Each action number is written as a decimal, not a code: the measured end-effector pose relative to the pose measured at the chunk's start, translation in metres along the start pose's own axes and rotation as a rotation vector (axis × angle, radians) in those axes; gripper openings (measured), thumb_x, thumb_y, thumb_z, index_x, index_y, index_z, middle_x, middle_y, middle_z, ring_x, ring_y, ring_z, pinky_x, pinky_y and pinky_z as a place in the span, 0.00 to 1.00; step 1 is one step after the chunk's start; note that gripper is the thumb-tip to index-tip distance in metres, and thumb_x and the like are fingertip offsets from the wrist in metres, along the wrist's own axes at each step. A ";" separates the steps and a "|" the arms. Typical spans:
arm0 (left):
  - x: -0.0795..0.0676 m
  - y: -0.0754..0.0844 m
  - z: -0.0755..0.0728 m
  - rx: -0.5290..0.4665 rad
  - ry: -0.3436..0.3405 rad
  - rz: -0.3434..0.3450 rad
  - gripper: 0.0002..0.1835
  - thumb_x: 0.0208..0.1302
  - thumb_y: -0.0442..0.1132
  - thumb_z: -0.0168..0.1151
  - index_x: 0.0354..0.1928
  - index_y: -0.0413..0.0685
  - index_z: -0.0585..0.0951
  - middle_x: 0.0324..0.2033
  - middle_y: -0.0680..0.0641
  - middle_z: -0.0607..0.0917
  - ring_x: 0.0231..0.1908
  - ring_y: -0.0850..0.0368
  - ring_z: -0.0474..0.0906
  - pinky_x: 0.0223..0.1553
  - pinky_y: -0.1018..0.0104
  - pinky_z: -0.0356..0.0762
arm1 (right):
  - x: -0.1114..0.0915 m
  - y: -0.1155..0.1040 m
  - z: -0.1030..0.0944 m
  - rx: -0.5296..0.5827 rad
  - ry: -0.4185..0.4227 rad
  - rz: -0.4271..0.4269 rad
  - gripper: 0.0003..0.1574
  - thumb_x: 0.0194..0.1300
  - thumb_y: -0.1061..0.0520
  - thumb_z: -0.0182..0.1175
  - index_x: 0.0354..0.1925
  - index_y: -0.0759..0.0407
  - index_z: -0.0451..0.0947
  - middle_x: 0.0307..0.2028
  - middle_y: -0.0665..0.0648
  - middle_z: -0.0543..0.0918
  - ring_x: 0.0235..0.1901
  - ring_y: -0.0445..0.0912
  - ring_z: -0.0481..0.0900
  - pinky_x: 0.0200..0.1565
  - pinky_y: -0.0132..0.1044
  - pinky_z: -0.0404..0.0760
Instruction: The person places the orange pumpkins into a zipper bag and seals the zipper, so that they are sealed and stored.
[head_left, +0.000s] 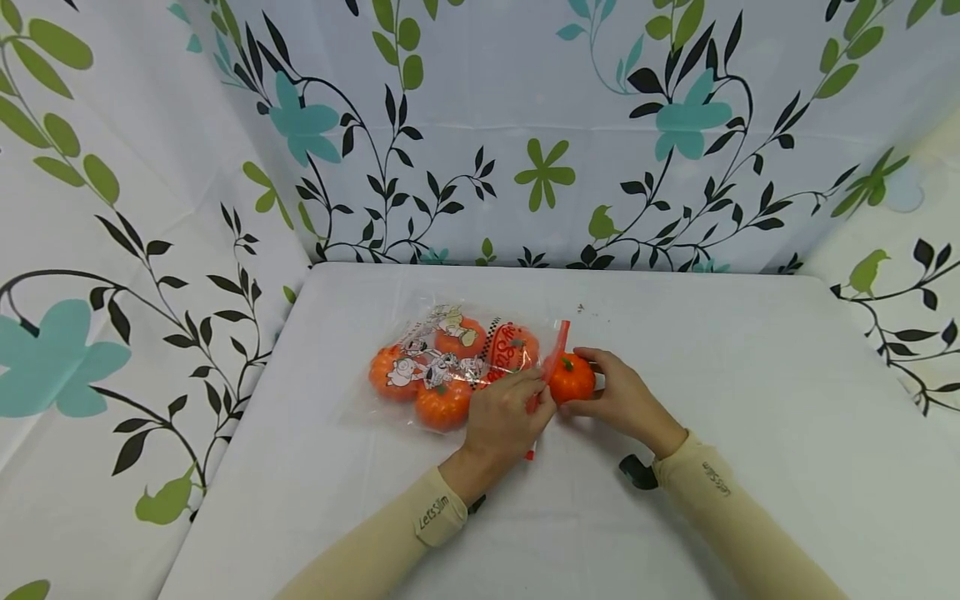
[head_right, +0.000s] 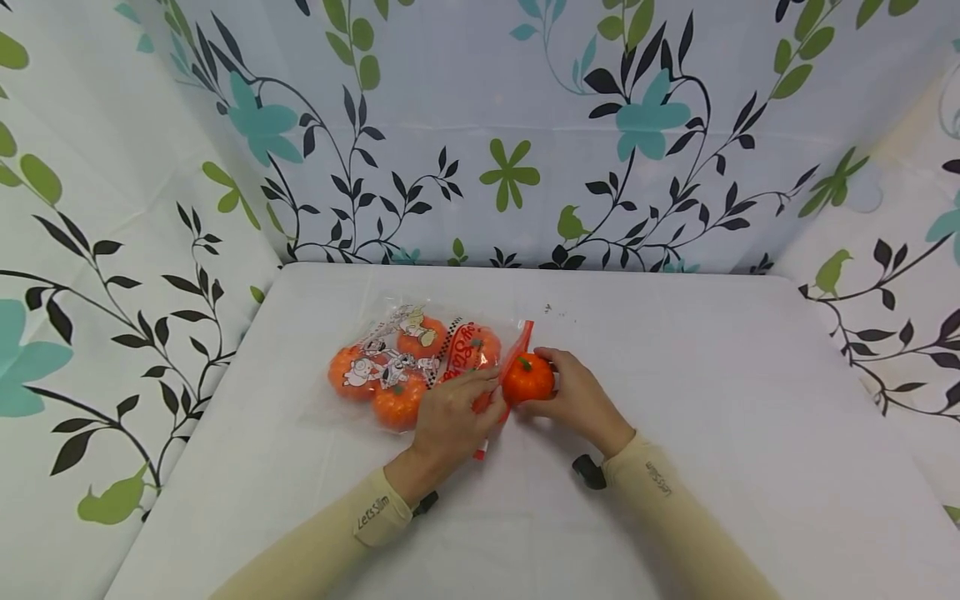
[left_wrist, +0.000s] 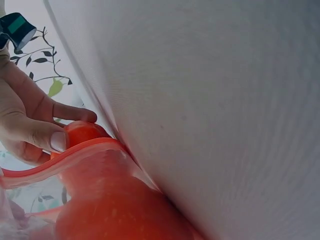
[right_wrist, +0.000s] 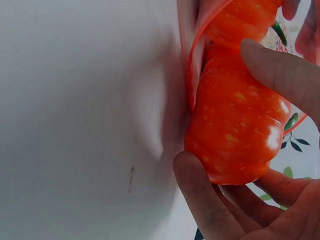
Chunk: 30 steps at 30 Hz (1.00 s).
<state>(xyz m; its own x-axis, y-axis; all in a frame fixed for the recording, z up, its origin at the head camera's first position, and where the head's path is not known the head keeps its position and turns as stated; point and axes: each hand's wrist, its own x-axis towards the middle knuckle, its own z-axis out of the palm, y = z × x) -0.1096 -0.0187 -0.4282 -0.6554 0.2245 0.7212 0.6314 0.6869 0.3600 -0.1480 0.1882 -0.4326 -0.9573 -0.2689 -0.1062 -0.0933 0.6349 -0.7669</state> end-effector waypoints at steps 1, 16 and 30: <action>0.000 0.000 0.000 -0.003 0.001 0.002 0.04 0.55 0.34 0.71 0.32 0.42 0.90 0.39 0.46 0.90 0.40 0.56 0.89 0.36 0.67 0.85 | 0.001 -0.001 0.001 -0.007 0.000 -0.002 0.58 0.51 0.49 0.80 0.73 0.62 0.62 0.69 0.64 0.69 0.63 0.62 0.72 0.56 0.54 0.80; 0.000 0.000 0.000 -0.022 -0.008 0.003 0.04 0.56 0.34 0.71 0.32 0.42 0.90 0.39 0.46 0.90 0.37 0.56 0.89 0.34 0.69 0.85 | 0.015 -0.010 0.009 0.063 -0.044 -0.079 0.64 0.55 0.58 0.76 0.79 0.63 0.49 0.73 0.66 0.63 0.67 0.63 0.69 0.56 0.51 0.80; -0.001 -0.001 0.001 -0.034 -0.013 -0.011 0.04 0.57 0.34 0.71 0.32 0.41 0.90 0.40 0.45 0.90 0.38 0.55 0.89 0.36 0.68 0.85 | 0.017 -0.006 0.014 0.203 -0.089 -0.156 0.68 0.59 0.63 0.71 0.81 0.56 0.36 0.79 0.63 0.48 0.75 0.62 0.53 0.61 0.56 0.74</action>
<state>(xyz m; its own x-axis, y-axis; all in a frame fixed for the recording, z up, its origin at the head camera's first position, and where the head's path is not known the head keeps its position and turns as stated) -0.1101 -0.0184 -0.4295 -0.6675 0.2266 0.7093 0.6378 0.6656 0.3876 -0.1599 0.1696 -0.4384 -0.9071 -0.4202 -0.0247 -0.1728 0.4253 -0.8884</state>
